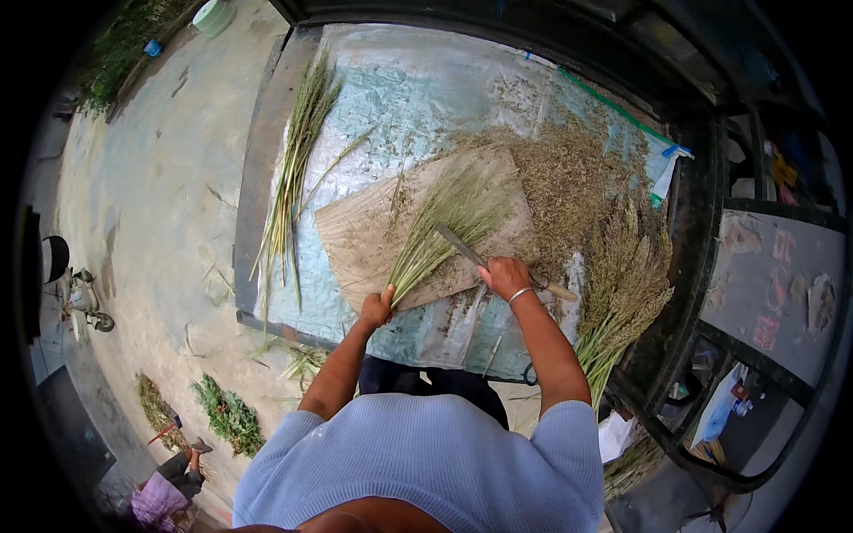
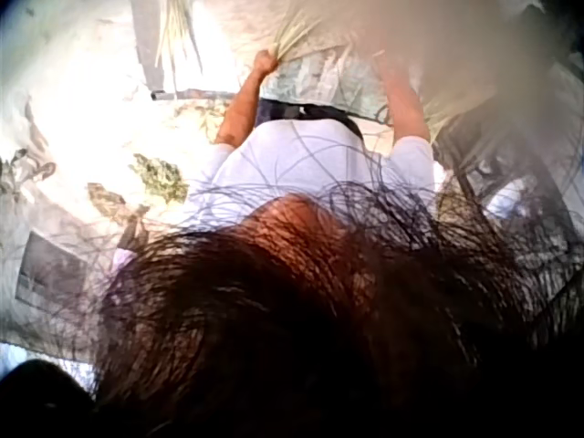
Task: The person threshes bundles of grain by repeatedly striking them against a wooden board to separate the seeds. The person gathers the grain stalks, aligns them, and uses a wooden tool to beat the heads against the board, causing the seeds to fall onto a tarp below. The person occasionally pauses to adjust the bundles or clear the board.
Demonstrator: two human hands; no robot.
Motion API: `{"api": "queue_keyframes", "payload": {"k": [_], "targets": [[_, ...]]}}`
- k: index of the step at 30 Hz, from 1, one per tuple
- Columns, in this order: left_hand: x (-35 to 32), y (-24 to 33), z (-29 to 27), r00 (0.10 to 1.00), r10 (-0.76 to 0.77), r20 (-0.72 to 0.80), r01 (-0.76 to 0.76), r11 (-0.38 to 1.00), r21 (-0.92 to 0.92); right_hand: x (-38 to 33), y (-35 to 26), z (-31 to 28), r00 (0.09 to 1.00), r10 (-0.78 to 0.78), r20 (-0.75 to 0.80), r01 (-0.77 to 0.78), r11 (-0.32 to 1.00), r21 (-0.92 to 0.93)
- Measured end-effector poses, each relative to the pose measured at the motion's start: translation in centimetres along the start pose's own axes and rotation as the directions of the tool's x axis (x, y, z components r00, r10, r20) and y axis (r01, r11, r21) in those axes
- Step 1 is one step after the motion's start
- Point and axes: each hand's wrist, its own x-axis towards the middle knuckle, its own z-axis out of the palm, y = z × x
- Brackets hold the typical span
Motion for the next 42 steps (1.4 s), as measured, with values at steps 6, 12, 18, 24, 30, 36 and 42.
{"api": "queue_keyframes", "payload": {"k": [6, 12, 18, 24, 30, 36, 42], "targets": [[1.1, -1.1, -0.7, 0.997, 0.046, -0.06, -0.035, 0.984, 0.173, -0.3, 1.0, 1.3, 0.874, 0.359, -0.328, -0.361, 0.931, 0.057], [0.4, 0.3, -0.6, 0.999, 0.027, -0.034, -0.018, 0.973, 0.232, -2.2, -3.7, 2.7, 0.97, -0.212, -0.123, 0.211, 0.977, -0.02], [-0.6, 1.1, -0.9, 0.996, 0.024, -0.089, -0.005, 0.978, 0.207, -0.3, 1.2, 0.2, 0.938, 0.279, -0.205, -0.293, 0.955, -0.043], [0.7, -0.7, -0.3, 0.992, 0.058, -0.115, -0.033, 0.979, 0.202, -4.4, -3.1, 2.9, 0.973, -0.105, -0.207, 0.113, 0.993, 0.026], [1.3, -1.6, -0.5, 0.996, 0.049, -0.068, -0.042, 0.994, 0.102, -5.1, 2.7, 3.5, 0.887, 0.379, -0.263, -0.356, 0.925, 0.133], [-0.8, 1.5, -1.0, 0.979, -0.118, 0.166, 0.14, 0.982, -0.128, -8.0, -1.8, 2.2, 0.929, 0.075, -0.363, -0.033, 0.992, 0.12], [-1.3, 1.7, -0.2, 0.963, -0.112, 0.247, 0.165, 0.965, -0.204, -7.5, -6.1, 6.3, 0.994, 0.1, -0.049, -0.086, 0.971, 0.224]]}}
